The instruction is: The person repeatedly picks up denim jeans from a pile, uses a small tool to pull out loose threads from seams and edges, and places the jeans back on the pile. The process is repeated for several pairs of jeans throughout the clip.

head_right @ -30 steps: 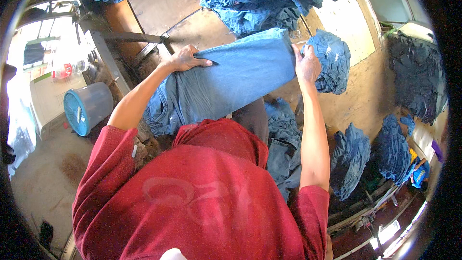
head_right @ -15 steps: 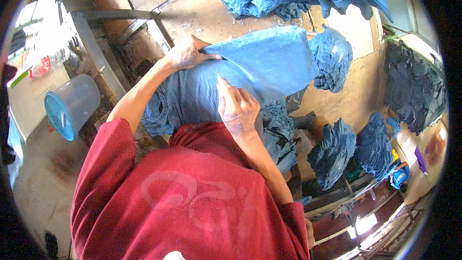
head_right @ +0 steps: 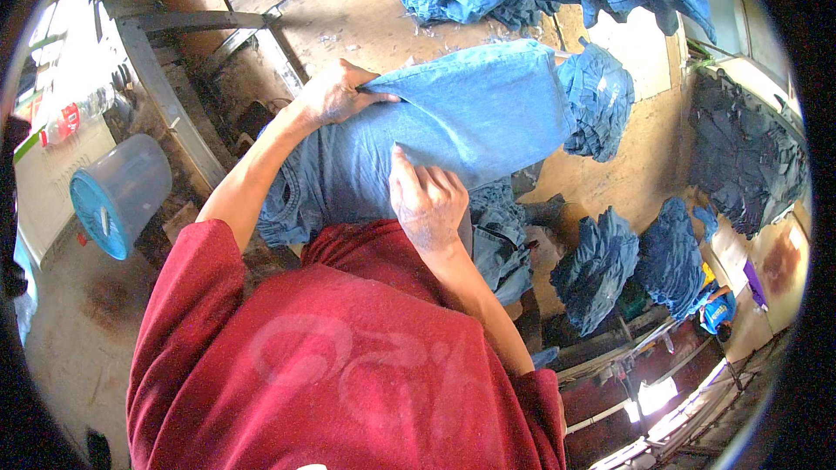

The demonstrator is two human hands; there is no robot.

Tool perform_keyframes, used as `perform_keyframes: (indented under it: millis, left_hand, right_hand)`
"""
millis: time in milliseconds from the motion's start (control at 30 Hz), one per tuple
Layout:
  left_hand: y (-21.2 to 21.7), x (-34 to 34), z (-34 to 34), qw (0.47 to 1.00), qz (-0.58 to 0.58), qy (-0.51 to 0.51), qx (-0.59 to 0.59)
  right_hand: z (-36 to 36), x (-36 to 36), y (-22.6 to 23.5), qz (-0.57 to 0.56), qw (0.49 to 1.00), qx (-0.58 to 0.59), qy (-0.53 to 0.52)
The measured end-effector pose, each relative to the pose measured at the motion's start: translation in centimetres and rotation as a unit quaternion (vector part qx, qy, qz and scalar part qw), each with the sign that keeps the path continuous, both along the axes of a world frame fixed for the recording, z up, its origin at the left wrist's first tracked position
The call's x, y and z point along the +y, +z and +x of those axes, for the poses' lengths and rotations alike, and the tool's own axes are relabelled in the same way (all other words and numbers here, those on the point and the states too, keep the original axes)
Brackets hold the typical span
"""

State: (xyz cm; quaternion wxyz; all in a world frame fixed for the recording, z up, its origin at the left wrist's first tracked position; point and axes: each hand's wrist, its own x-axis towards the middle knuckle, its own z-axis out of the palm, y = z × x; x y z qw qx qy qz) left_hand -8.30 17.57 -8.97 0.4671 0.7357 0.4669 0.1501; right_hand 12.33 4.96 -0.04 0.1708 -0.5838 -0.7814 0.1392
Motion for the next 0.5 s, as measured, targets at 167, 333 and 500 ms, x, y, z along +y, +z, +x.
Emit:
perform_keyframes:
  millis: [167,333,500]
  left_hand:
    - [-0.7,-0.3,0.2,1.000,0.020,0.011,0.010]
    - [-1.0,-0.4,0.2,0.999,0.033,0.016,0.010]
    - [-0.9,-0.4,0.1,0.998,0.051,0.023,-0.006]
  right_hand:
    - [1.8,-3.5,-0.6,0.009,1.000,0.007,0.013]
    - [3.2,-5.7,-0.9,0.009,1.000,0.011,0.018]
    - [2.2,-3.7,-0.1,0.010,0.998,0.060,-0.025]
